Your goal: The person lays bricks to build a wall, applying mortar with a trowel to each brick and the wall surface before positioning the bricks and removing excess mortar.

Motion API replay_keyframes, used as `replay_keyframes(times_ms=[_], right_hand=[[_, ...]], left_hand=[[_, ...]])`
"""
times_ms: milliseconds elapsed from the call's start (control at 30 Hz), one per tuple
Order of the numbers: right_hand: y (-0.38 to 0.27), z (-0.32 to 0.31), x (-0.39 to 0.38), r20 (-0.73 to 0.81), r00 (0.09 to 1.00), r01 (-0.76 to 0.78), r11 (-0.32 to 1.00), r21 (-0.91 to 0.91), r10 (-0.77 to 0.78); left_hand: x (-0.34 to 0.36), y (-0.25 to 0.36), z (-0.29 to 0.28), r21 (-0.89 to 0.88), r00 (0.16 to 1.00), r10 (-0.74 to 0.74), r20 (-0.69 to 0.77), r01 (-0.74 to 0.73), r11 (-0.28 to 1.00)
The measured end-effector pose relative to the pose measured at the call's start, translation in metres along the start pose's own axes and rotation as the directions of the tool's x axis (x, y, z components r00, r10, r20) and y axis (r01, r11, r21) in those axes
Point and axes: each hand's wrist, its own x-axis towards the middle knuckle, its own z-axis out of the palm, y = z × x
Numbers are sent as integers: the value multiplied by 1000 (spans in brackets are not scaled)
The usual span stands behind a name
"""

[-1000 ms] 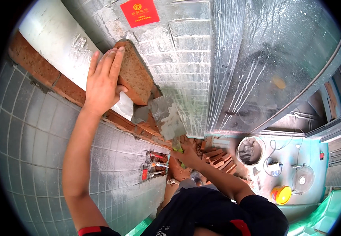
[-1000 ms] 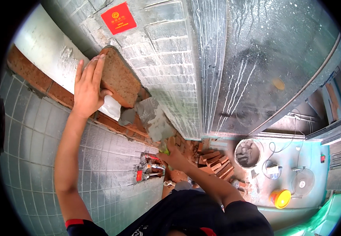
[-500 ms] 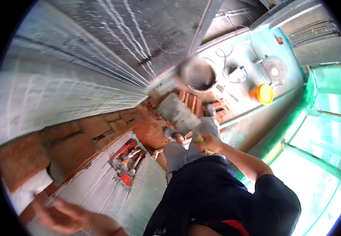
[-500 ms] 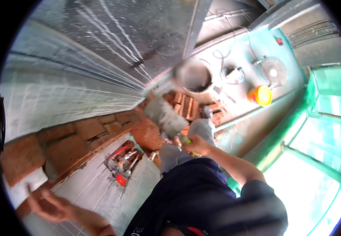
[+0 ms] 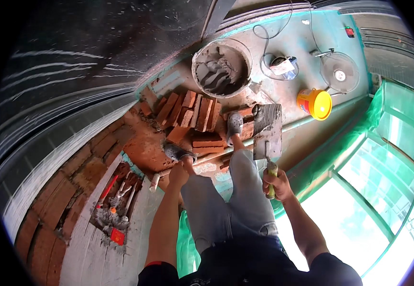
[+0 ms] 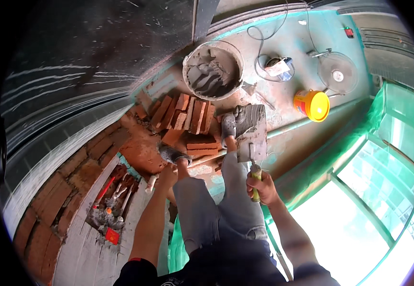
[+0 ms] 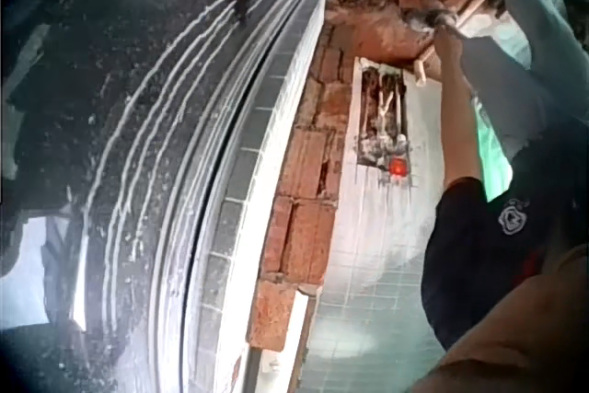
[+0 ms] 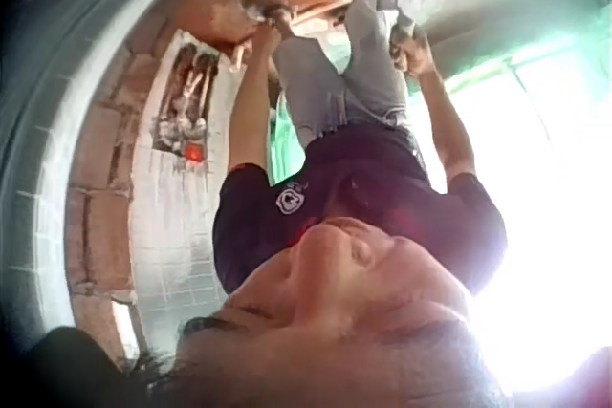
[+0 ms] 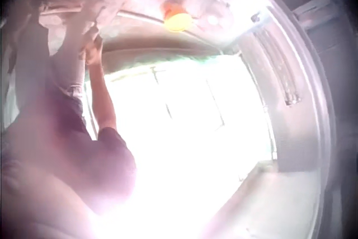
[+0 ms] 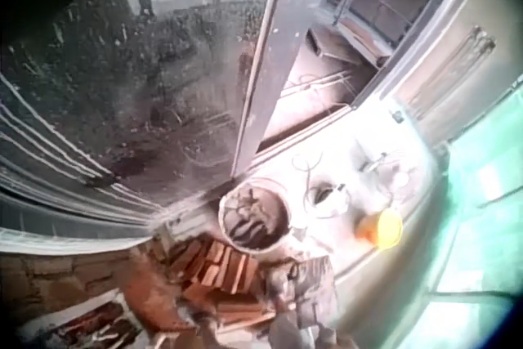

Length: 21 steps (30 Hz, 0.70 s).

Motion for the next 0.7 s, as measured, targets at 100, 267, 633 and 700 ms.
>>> replay_keyframes(times_ms=[100,267,633,700], right_hand=[[-10,-12,54,-18,999,-41,998,38,42],[-77,-2,186,-34,942,102,380,-919,-334],[-119,21,429,301,953,268,-588,-763,43],[-120,24,422,206,969,248,-565,-787,137]], left_hand=[[74,38,18,171,990,21,140,-45,984],[218,84,49,-51,992,-87,88,92,995],[379,126,124,-8,871,-290,-396,312,950],[379,123,127,-94,821,-319,-473,314,945]])
